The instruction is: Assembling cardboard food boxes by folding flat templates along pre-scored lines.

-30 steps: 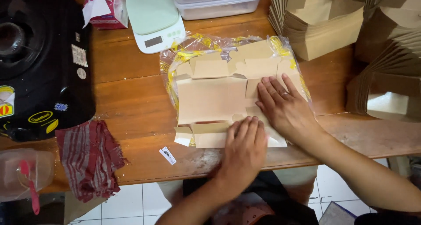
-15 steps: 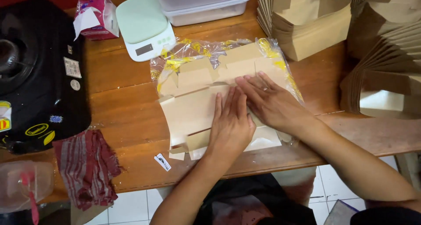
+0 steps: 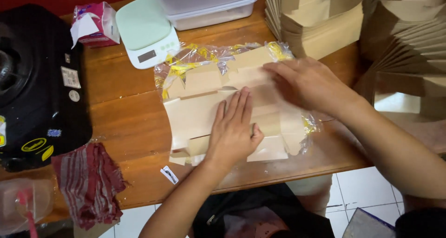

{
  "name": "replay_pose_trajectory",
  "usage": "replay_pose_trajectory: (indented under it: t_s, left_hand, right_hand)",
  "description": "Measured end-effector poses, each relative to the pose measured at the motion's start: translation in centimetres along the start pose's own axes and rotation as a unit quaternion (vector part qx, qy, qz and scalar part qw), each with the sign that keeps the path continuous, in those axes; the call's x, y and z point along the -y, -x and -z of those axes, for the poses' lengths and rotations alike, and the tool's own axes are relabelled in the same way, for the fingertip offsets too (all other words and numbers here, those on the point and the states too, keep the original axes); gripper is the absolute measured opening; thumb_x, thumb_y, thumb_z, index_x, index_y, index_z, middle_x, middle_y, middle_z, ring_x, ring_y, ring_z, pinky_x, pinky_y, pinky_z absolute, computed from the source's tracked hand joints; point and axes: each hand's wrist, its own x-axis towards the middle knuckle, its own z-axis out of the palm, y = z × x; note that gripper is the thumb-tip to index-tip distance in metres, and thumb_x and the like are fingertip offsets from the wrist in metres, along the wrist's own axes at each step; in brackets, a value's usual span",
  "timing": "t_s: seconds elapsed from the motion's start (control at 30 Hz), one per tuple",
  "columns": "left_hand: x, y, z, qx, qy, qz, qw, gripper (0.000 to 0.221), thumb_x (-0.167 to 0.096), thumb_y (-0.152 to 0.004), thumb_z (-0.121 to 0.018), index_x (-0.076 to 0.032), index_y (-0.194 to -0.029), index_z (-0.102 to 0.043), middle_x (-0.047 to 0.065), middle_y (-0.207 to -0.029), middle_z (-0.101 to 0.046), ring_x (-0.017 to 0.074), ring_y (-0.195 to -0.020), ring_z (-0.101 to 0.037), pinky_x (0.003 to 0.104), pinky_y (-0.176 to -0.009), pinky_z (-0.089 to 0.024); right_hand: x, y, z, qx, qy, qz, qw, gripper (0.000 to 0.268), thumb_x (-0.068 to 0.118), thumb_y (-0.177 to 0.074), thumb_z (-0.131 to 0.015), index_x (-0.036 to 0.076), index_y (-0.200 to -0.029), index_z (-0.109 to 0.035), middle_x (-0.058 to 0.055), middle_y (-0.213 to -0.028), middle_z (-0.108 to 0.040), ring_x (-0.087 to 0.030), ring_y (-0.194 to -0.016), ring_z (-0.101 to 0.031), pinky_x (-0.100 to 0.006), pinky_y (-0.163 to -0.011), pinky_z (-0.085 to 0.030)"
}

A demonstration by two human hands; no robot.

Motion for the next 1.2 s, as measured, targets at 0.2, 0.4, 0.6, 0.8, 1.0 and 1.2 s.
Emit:
replay_pose_trajectory:
  t_s: [0.2, 0.4, 0.6, 0.8, 1.0, 1.2]
  left_hand:
    - [1.0, 0.2, 0.9, 0.022, 0.023, -0.026, 0.999, 0.071, -0.030, -0.076, -0.052, 0.004, -0.138, -0.049, 0.022, -0.144, -0.049, 0.0312, -0.134, -0.047, 0.049, -0.110, -0.033]
    - [0.9, 0.3, 0.8, 0.028, 0.029, -0.023, 0.999, 0.071, -0.030, -0.078, -0.050, 0.004, -0.139, -0.047, 0.023, -0.146, -0.047, 0.0311, -0.135, -0.046, 0.050, -0.111, -0.031]
    - [1.2, 0.3, 0.5, 0.027, 0.042, -0.022, 0.998, 0.071, -0.031, -0.078, -0.050, 0.004, -0.140, -0.047, 0.023, -0.146, -0.047, 0.0310, -0.135, -0.046, 0.050, -0.111, -0.031]
    - [1.2, 0.4, 0.6, 0.026, 0.046, -0.019, 0.998, 0.070, -0.030, -0.078, -0.050, 0.004, -0.140, -0.047, 0.023, -0.146, -0.047, 0.0312, -0.134, -0.047, 0.051, -0.111, -0.030]
    - [1.1, 0.4, 0.5, 0.026, 0.039, -0.019, 0.999, 0.070, -0.030, -0.079, -0.050, 0.004, -0.140, -0.047, 0.023, -0.147, -0.046, 0.0308, -0.134, -0.046, 0.050, -0.111, -0.031]
    - [1.1, 0.4, 0.4, 0.026, 0.033, -0.022, 0.999, 0.071, -0.030, -0.079, -0.051, 0.004, -0.141, -0.045, 0.022, -0.147, -0.046, 0.0302, -0.135, -0.046, 0.051, -0.110, -0.031]
  right_hand:
    - [-2.2, -1.1, -2.1, 0.064, 0.099, 0.033, 0.992, 0.028, 0.036, -0.091, -0.060, 0.021, -0.114, -0.061, 0.003, -0.110, -0.061, -0.019, -0.108, -0.059, -0.037, -0.092, -0.047]
    - [-3.2, -3.2, -2.1, 0.175, 0.111, -0.002, 0.978, 0.050, 0.051, -0.087, -0.059, 0.021, -0.127, -0.054, -0.002, -0.118, -0.055, -0.027, -0.107, -0.057, -0.040, -0.086, -0.051]
    - [-3.5, -4.9, -1.7, 0.236, 0.146, 0.015, 0.961, 0.041, 0.052, -0.084, -0.063, 0.022, -0.111, -0.054, -0.001, -0.115, -0.055, -0.028, -0.113, -0.057, -0.041, -0.090, -0.050]
    - [0.1, -6.2, 3.9, 0.300, -0.026, -0.048, 0.952, 0.034, 0.023, -0.087, -0.067, 0.009, -0.113, -0.050, -0.016, -0.110, -0.065, -0.042, -0.106, -0.064, -0.055, -0.085, -0.052]
    - [-2.7, -3.4, -1.5, 0.112, 0.076, 0.106, 0.985, 0.010, 0.030, -0.085, -0.062, 0.021, -0.088, -0.060, 0.001, -0.089, -0.062, -0.024, -0.089, -0.065, -0.039, -0.081, -0.050]
    - [2.0, 0.3, -0.8, -0.125, 0.208, 0.153, 0.958, 0.015, 0.027, -0.089, -0.057, 0.013, -0.089, -0.062, -0.003, -0.075, -0.060, -0.018, -0.071, -0.061, -0.036, -0.085, -0.044]
